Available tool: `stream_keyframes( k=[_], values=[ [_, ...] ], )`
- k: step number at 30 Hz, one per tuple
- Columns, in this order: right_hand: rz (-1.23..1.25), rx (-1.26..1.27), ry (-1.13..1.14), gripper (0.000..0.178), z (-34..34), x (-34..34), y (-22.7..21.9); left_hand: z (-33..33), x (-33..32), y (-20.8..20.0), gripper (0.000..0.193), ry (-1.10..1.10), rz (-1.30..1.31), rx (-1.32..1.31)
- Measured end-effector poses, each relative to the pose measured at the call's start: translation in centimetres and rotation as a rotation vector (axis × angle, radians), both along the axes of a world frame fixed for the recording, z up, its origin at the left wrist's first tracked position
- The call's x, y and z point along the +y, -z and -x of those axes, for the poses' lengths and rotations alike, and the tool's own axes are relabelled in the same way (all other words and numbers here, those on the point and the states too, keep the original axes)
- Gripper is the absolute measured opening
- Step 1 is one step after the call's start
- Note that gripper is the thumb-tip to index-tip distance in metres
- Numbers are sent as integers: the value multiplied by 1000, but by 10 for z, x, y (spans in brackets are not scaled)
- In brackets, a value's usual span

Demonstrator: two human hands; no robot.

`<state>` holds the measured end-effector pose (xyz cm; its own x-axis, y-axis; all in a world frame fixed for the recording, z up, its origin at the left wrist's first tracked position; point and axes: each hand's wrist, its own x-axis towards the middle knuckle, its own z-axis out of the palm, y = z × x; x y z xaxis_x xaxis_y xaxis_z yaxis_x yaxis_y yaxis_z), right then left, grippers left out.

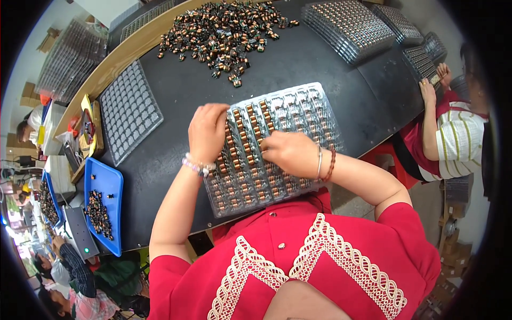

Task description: The person sorts small electronic components by hand, placing them into a plastic grid tray.

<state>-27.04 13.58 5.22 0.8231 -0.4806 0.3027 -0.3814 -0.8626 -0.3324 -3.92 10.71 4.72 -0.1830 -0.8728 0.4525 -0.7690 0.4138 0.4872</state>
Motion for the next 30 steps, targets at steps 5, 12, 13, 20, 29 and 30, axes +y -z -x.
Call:
stream_keyframes(
  k=[5,12,13,20,29,30],
  values=[
    [-16,-102,515,22,-21,-109,8,30,-81,8,38,-335,-317,-254],
    [-68,39,724,28,-53,-194,39,43,-103,21,36,-271,-342,-419],
    [-72,58,704,23,-53,-201,40,37,-102,21,32,-220,-306,-354],
    [-118,-189,601,26,-39,-160,19,-21,-36,3,31,-38,-343,366],
    [-384,-150,121,19,-17,-37,9,-49,71,-9,19,-65,-174,255],
    [-352,-133,124,17,-16,-33,13,-52,77,-7,17,-68,-179,251]
  ],
)
